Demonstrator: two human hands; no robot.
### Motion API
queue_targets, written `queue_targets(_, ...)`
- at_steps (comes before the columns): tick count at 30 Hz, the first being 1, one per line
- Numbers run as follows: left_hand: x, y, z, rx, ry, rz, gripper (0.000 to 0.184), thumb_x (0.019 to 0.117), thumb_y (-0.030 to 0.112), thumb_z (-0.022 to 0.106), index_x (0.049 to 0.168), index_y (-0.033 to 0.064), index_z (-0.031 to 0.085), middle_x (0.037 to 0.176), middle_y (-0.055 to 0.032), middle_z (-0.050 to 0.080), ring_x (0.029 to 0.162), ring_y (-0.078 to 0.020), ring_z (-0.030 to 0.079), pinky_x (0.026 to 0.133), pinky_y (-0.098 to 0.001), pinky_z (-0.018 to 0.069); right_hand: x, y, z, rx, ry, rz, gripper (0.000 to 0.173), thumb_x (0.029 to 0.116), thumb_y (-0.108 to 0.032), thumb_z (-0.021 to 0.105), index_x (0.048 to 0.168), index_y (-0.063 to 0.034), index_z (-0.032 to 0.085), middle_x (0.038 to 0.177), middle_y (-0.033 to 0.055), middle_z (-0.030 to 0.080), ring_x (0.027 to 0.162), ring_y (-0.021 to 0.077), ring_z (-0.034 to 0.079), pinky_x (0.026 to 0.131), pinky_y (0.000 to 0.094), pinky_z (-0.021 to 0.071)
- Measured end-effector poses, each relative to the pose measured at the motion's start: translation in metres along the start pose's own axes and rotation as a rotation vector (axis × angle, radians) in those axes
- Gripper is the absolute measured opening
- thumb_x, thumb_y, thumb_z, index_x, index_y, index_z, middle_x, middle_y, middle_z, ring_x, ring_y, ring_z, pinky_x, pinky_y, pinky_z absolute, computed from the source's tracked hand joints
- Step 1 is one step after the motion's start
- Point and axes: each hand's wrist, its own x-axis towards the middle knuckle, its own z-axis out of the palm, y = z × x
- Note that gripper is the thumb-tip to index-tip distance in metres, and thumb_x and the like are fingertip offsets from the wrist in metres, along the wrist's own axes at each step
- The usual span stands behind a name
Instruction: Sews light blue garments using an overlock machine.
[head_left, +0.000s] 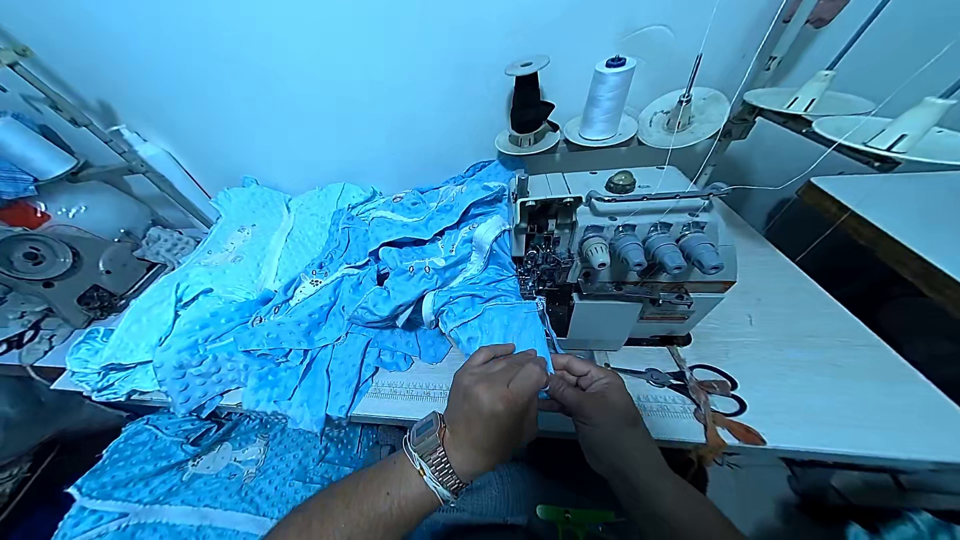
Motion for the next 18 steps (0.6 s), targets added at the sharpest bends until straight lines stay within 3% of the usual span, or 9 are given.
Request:
queue_targets(3,-0.005,0.002,-0.001,0.024,-0.001,0.008,0.013,0.0853,0.002,0.060,0.078,0.0088,0.069,0.089,-0.0043,0.079,0.096,-0.0144,0.076,0.097,-0.0330,0.0566,0.000,0.001,0.000,0.048,-0.006,0.006,0.016,0.0943,0.005,0.059,0.101,0.0023,0.073,0.084,0.0109,0.072,0.073,0.0151,0.070,0.070,0.0287,0.0614)
queue_targets(7,-0.012,0.004,0.004,0.027,0.003,0.048,0.015,0.0879,0.002,0.059,0.080,0.0086,0.070,0.092,-0.0056,0.079,0.097,-0.0150,0.076,0.094,-0.0310,0.0578,0.000,0.000,0.001,0.098,0.021,0.034,0.032,0.0972,-0.007,0.042,0.090,-0.0035,0.073,0.076,0.0048,0.071,0.067,0.0109,0.069,0.066,0.0276,0.0599)
queue_targets(9,-0.015,0.004,0.007,0.011,-0.001,0.110,0.016,0.0910,0.002,0.057,0.083,0.0081,0.069,0.095,-0.0074,0.079,0.097,-0.0157,0.076,0.093,-0.0297,0.0579,0.002,0.000,0.001,0.066,0.035,-0.004,0.033,0.1030,-0.015,0.050,0.082,-0.0058,0.073,0.069,0.0032,0.068,0.061,0.0085,0.066,0.060,0.0243,0.0572)
queue_targets(12,-0.016,-0.002,0.008,-0.089,-0.034,0.234,0.015,0.0940,0.006,0.055,0.089,0.0076,0.068,0.098,-0.0098,0.078,0.099,-0.0177,0.076,0.096,-0.0327,0.0574,0.007,0.006,-0.001,-0.057,0.080,-0.144,0.025,0.0957,-0.016,0.069,0.073,-0.0070,0.073,0.062,0.0039,0.064,0.053,0.0076,0.057,0.051,0.0208,0.0474)
queue_targets(15,-0.010,-0.016,0.004,-0.149,-0.047,0.101,0.024,0.0919,0.025,0.062,0.099,0.0073,0.076,0.109,-0.0103,0.076,0.107,-0.0211,0.072,0.096,-0.0409,0.0578,0.008,0.007,-0.008,-0.034,0.097,-0.166,0.018,0.0964,-0.011,0.067,0.083,-0.0042,0.076,0.071,0.0067,0.070,0.061,0.0106,0.066,0.057,0.0236,0.0566)
queue_targets(18,0.002,-0.036,0.006,-0.015,-0.148,-0.025,0.038,0.1010,0.030,0.052,0.114,0.0064,0.078,0.127,-0.0114,0.072,0.124,-0.0253,0.066,0.108,-0.0457,0.0505,0.009,0.015,-0.012,0.046,0.091,-0.162,0.017,0.0964,-0.010,0.065,0.085,-0.0026,0.074,0.076,0.0086,0.071,0.067,0.0125,0.069,0.063,0.0268,0.0597)
